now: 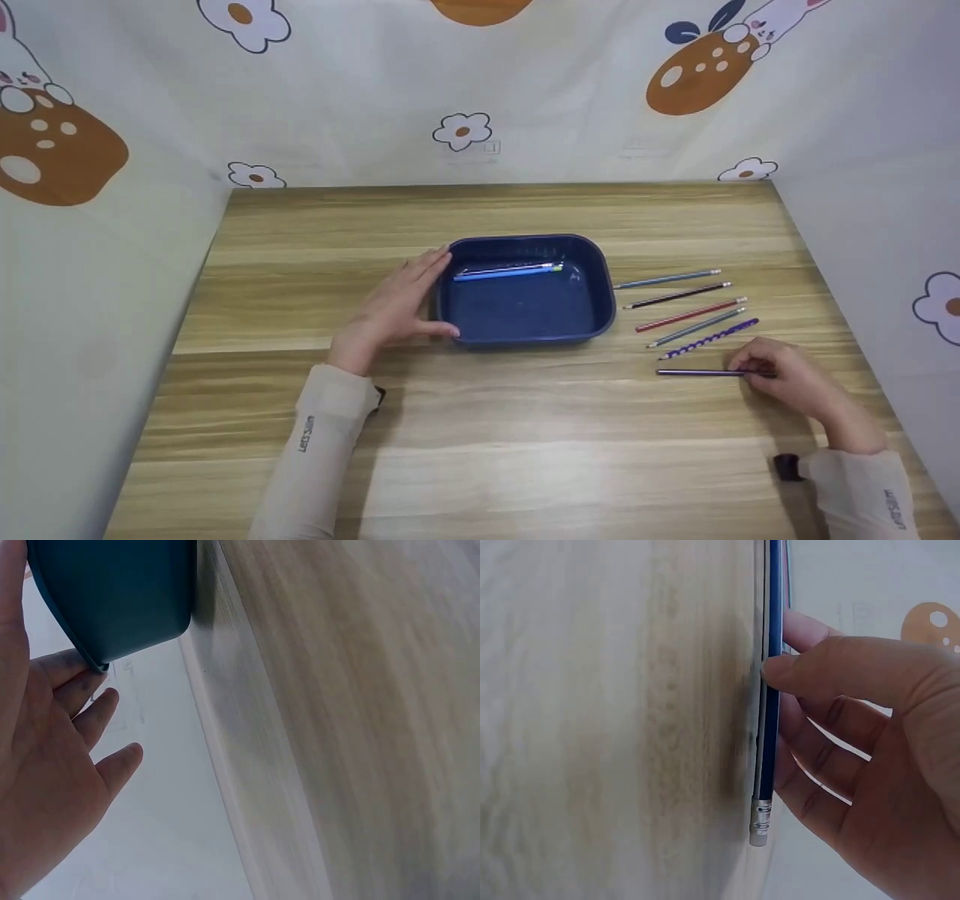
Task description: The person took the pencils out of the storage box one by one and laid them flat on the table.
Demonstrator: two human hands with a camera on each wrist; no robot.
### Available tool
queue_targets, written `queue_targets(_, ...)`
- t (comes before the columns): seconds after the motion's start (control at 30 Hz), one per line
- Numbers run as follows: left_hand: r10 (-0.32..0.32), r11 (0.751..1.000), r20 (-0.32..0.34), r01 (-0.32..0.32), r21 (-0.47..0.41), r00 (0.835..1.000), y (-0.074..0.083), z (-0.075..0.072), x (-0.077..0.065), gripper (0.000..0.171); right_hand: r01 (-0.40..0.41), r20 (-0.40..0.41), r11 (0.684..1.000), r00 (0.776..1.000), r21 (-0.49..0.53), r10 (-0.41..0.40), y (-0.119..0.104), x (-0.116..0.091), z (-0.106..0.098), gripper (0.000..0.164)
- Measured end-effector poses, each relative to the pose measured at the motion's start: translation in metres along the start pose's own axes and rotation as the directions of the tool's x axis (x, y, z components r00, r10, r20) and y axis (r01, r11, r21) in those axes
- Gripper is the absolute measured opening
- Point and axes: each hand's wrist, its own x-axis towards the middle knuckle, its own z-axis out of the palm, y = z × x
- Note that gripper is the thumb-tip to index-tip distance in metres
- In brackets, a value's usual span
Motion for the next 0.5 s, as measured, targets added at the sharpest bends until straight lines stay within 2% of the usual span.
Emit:
queue_targets(0.23, 0.001, 1.000, -0.003, -0.001, -0.002, 1.000, -0.001, 0.000, 0.000, 0.119, 0.052, -0.044, 0.996, 0.997, -0.074, -0.055, 0.009, 0.011, -0.004, 0.035)
queue_targets(0.5, 0.024, 0.999, -0.022, -0.023, 0.029, 0.999, -0.002, 0.002, 0.001, 0.118, 0.069, -0.076, 0.980, 0.993, -0.188, -0.085, 0.013, 0.024, -0.008, 0.035)
